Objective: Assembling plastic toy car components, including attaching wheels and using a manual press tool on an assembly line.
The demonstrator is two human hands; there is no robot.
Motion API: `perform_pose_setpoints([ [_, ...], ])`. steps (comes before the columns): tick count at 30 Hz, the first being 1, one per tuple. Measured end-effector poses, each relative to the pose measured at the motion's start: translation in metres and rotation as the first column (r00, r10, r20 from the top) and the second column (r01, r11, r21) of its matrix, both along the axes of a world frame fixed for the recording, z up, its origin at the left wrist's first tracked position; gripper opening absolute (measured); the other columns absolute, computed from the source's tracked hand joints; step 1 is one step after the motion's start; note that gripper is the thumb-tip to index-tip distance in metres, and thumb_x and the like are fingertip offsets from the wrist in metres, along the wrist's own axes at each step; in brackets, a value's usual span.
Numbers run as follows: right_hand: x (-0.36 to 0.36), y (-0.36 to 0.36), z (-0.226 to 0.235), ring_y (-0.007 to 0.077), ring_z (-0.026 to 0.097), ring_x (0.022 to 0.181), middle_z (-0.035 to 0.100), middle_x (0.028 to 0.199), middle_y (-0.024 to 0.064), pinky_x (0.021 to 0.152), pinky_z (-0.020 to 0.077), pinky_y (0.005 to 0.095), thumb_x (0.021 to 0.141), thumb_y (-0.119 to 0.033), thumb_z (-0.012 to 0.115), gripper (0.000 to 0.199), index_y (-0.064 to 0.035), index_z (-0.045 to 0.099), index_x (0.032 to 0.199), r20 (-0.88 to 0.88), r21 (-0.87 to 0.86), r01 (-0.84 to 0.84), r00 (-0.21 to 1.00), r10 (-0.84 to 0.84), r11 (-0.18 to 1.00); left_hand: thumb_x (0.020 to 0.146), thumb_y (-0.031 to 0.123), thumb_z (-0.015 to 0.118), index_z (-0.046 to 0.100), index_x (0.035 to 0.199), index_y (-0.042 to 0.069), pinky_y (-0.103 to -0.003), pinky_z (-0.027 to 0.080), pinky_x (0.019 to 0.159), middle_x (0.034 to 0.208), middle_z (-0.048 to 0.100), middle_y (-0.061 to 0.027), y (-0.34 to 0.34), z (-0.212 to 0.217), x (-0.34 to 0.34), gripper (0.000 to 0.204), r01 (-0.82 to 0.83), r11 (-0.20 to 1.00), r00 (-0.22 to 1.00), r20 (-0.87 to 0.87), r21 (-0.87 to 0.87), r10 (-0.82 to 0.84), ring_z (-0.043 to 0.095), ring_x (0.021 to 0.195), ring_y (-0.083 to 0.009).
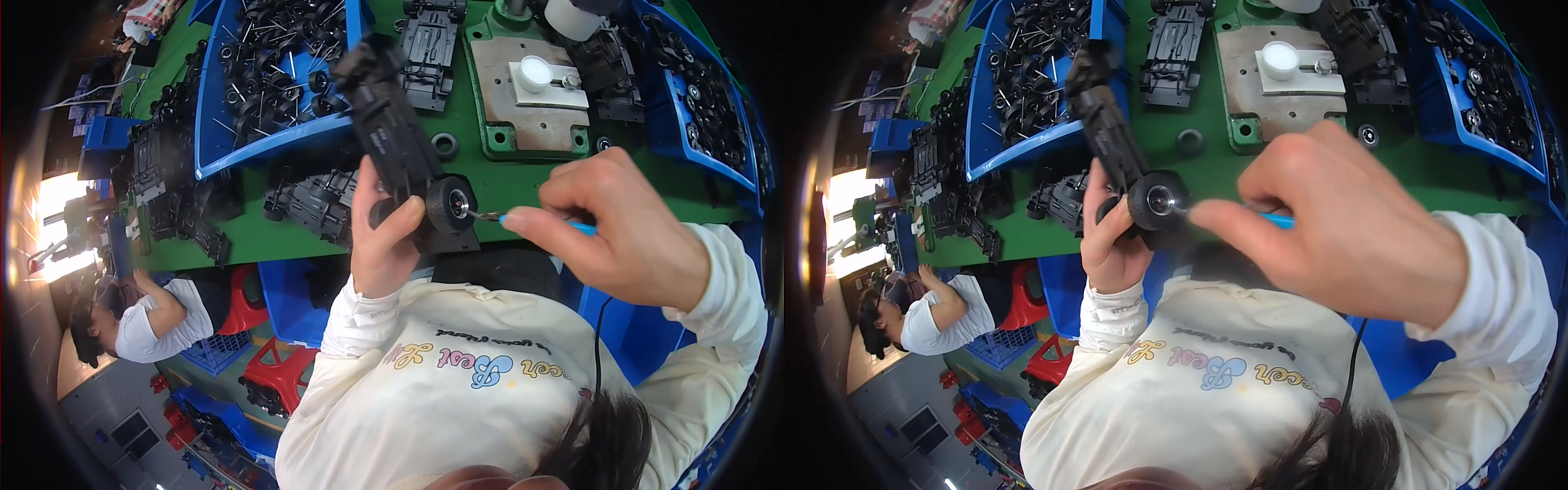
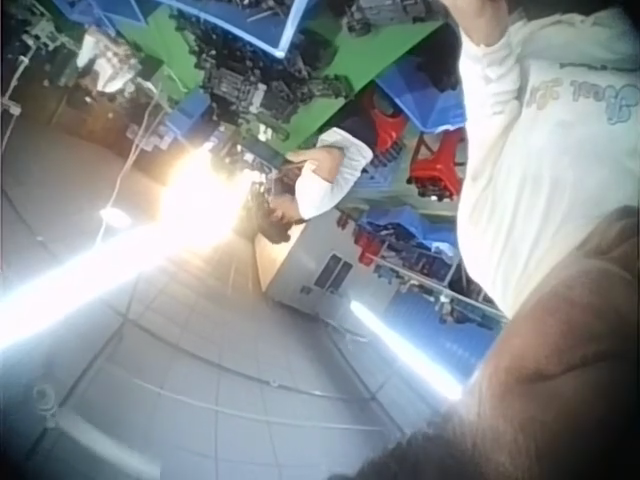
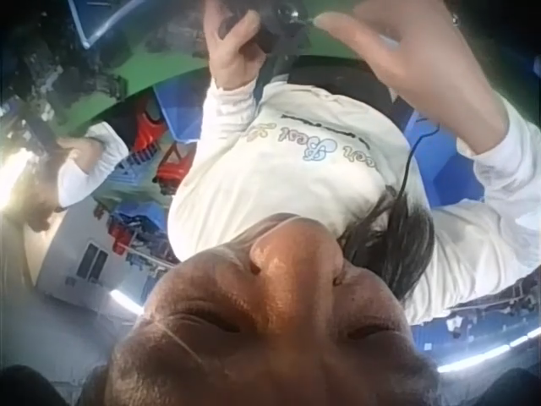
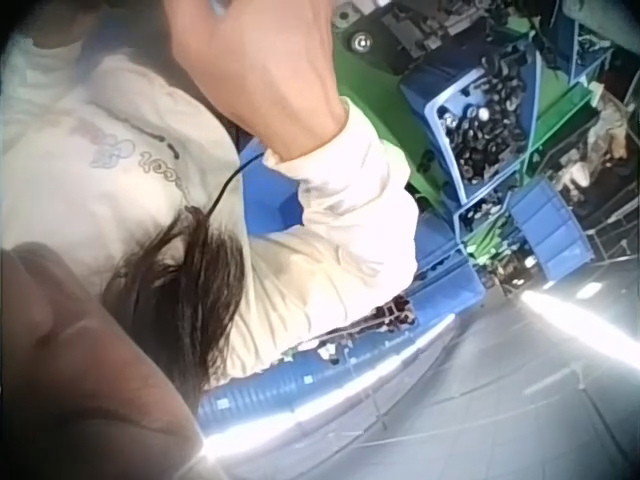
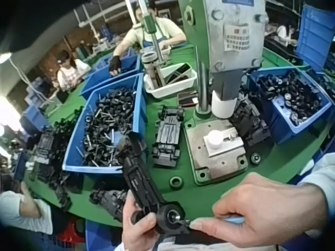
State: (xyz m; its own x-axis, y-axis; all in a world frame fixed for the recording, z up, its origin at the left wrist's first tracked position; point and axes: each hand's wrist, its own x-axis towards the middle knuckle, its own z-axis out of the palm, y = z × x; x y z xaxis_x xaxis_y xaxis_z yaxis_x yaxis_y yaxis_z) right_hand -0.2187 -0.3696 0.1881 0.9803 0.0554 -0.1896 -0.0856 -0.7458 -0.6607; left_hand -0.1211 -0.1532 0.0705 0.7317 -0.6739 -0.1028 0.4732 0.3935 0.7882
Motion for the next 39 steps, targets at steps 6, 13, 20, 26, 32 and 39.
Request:
perform_pose_setpoints([
  [6, -0.008, -0.004, 0.009, 0.0323, 0.053, 0.075, 0.057, 0.095, 0.0187, 0.065, 0.0438, 0.0385, 0.076, -0.030, 0.076, 0.040, 0.0036, 0.054, 0.073, 0.420, -0.428, -0.118, 0.852, 0.313, 0.896, 0.082, 0.011, 0.062, 0.036, 0.143, -0.001, -0.036, 0.046, 0.100, 0.127, 0.057, -0.0143, 0.003, 0.012, -0.001, 0.068, 0.140, 0.990, 0.970, -0.197, -0.026, -0.143, 0.060, 0.114, -0.0227],
  [13, -0.004, -0.005, 0.002, 0.0330, 0.054, 0.073, 0.057, 0.091, 0.0192, 0.062, 0.0426, 0.0411, 0.076, -0.037, 0.073, 0.045, 0.0029, 0.052, 0.068, 0.484, -0.423, -0.221, 0.765, 0.425, 0.879, 0.073, 0.009, 0.062, 0.030, 0.143, -0.007, -0.033, 0.055, 0.086, 0.115, 0.055, -0.0186, 0.001, 0.015, 0.000, 0.078, 0.180, 0.981, 0.933, -0.303, -0.075, -0.194, 0.064, 0.097, -0.0236],
  [20, -0.004, -0.005, 0.006, 0.0339, 0.054, 0.074, 0.057, 0.091, 0.0202, 0.061, 0.0426, 0.0412, 0.076, -0.037, 0.073, 0.047, 0.0026, 0.050, 0.068, 0.477, -0.405, -0.263, 0.756, 0.448, 0.875, 0.070, 0.010, 0.063, 0.029, 0.143, -0.007, -0.031, 0.054, 0.085, 0.114, 0.054, -0.0188, 0.000, 0.022, -0.004, 0.082, 0.206, 0.977, 0.907, -0.363, -0.060, -0.213, 0.063, 0.094, -0.0237],
  [26, 0.001, -0.008, 0.011, 0.0353, 0.054, 0.075, 0.056, 0.092, 0.0211, 0.064, 0.0455, 0.0439, 0.064, -0.032, 0.073, 0.043, 0.0028, 0.047, 0.066, 0.465, -0.459, -0.325, 0.705, 0.535, 0.827, 0.070, 0.007, 0.061, 0.024, 0.148, -0.006, -0.036, 0.053, 0.092, 0.125, 0.054, -0.0206, 0.003, 0.010, -0.003, 0.088, 0.308, 0.931, 0.829, -0.424, -0.199, -0.365, 0.064, 0.103, -0.0284],
  [32, 0.001, -0.007, 0.009, 0.0345, 0.052, 0.074, 0.055, 0.093, 0.0206, 0.063, 0.0447, 0.0435, 0.061, -0.030, 0.073, 0.041, 0.0022, 0.047, 0.065, 0.506, -0.443, -0.349, 0.664, 0.551, 0.826, 0.081, 0.008, 0.063, 0.029, 0.149, -0.002, -0.035, 0.047, 0.098, 0.129, 0.057, -0.0135, 0.003, 0.009, -0.002, 0.077, 0.467, 0.861, 0.763, -0.401, -0.202, -0.508, 0.061, 0.113, -0.0223],
  [39, -0.006, -0.007, 0.012, 0.0317, 0.051, 0.069, 0.054, 0.088, 0.0186, 0.058, 0.0419, 0.0405, 0.070, -0.032, 0.077, 0.041, 0.0002, 0.051, 0.067, 0.350, -0.375, -0.370, 0.793, 0.499, 0.850, 0.073, 0.003, 0.064, 0.025, 0.148, -0.005, -0.033, 0.052, 0.091, 0.123, 0.054, -0.0177, 0.002, 0.014, -0.004, 0.085, 0.332, 0.930, 0.816, -0.446, -0.158, -0.368, 0.063, 0.104, -0.0248],
])
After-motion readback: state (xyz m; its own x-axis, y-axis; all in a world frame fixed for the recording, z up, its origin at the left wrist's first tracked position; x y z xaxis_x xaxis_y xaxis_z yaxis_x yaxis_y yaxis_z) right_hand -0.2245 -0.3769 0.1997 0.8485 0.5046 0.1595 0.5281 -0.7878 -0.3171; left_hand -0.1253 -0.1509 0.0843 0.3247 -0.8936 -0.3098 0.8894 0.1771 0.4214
